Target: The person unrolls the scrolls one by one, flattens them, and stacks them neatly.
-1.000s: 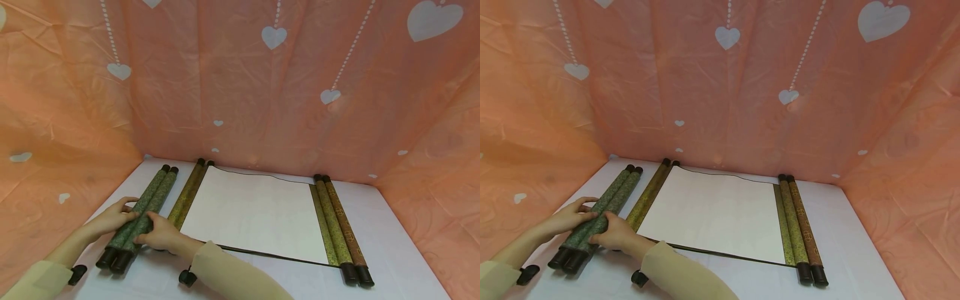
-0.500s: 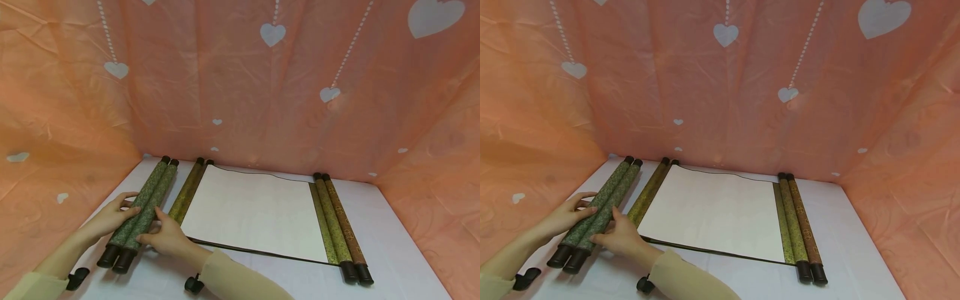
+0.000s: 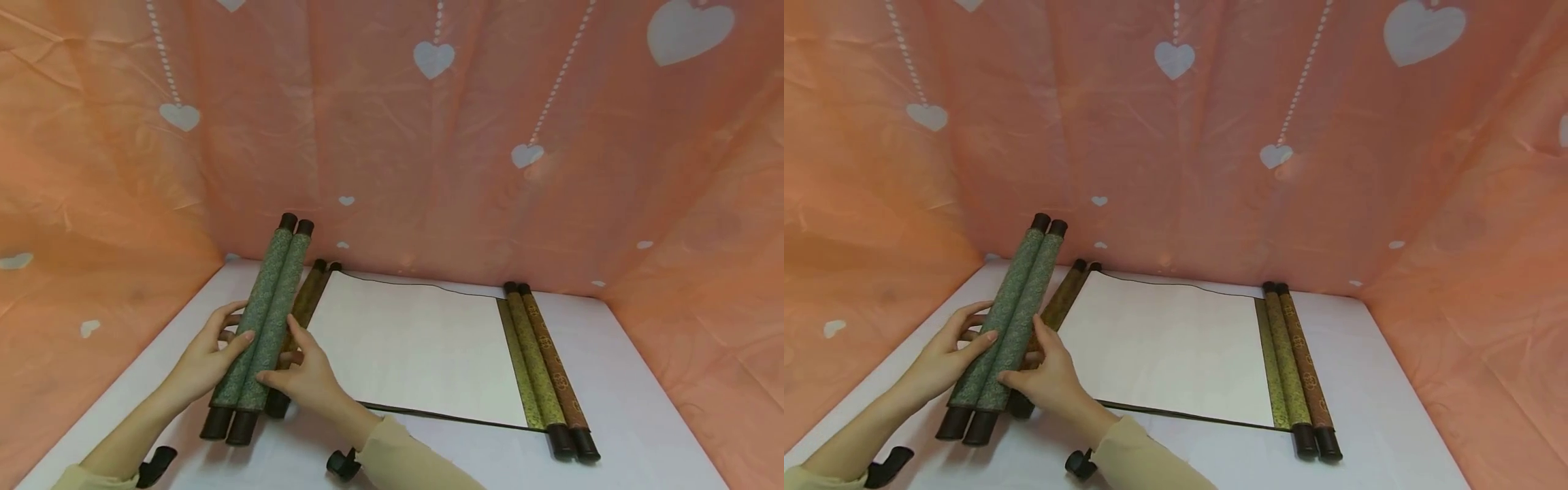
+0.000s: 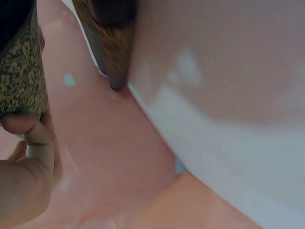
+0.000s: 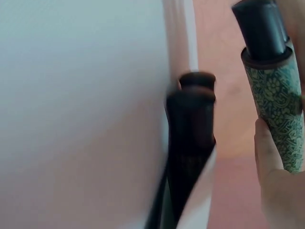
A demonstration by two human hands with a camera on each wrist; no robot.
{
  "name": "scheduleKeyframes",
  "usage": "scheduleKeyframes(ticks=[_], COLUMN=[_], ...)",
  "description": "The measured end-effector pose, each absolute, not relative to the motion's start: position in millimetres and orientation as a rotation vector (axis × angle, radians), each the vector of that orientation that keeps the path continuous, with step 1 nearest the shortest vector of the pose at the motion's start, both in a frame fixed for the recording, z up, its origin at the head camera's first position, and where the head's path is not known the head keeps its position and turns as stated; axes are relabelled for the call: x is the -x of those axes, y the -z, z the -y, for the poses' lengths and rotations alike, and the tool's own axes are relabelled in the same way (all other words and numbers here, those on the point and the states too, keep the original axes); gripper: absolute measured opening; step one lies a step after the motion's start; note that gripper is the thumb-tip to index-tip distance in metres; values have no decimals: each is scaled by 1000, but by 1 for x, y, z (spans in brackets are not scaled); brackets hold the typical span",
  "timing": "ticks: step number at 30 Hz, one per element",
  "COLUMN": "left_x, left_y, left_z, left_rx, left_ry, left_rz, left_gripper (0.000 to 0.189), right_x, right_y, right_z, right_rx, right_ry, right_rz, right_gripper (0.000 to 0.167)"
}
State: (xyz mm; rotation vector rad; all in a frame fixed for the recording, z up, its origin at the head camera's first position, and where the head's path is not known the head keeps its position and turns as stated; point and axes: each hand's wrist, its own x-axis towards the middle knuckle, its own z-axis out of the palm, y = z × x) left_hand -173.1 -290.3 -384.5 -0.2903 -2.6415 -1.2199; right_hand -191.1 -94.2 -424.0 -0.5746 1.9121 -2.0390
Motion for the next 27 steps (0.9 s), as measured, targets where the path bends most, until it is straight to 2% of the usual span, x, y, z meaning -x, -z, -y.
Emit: scheduleKeyframes(ticks=[9,16,27], left_x=[173,180,198], left_y=[390,395,398], left_z=[236,184,106], left_rx=[470,650,848], left_ry=[1303,1383,1387], left_rz=[2422,2356,2406], left_gripper=[57,63,79], right_x=[201,207,202], right_y=[413,402,404], right_z=[42,-15,-99], right_rx=[760,874,803], right_ry=[2210,2238,2194], right_rz=[-1994,-2192,-2467], right_gripper=[93,93,95])
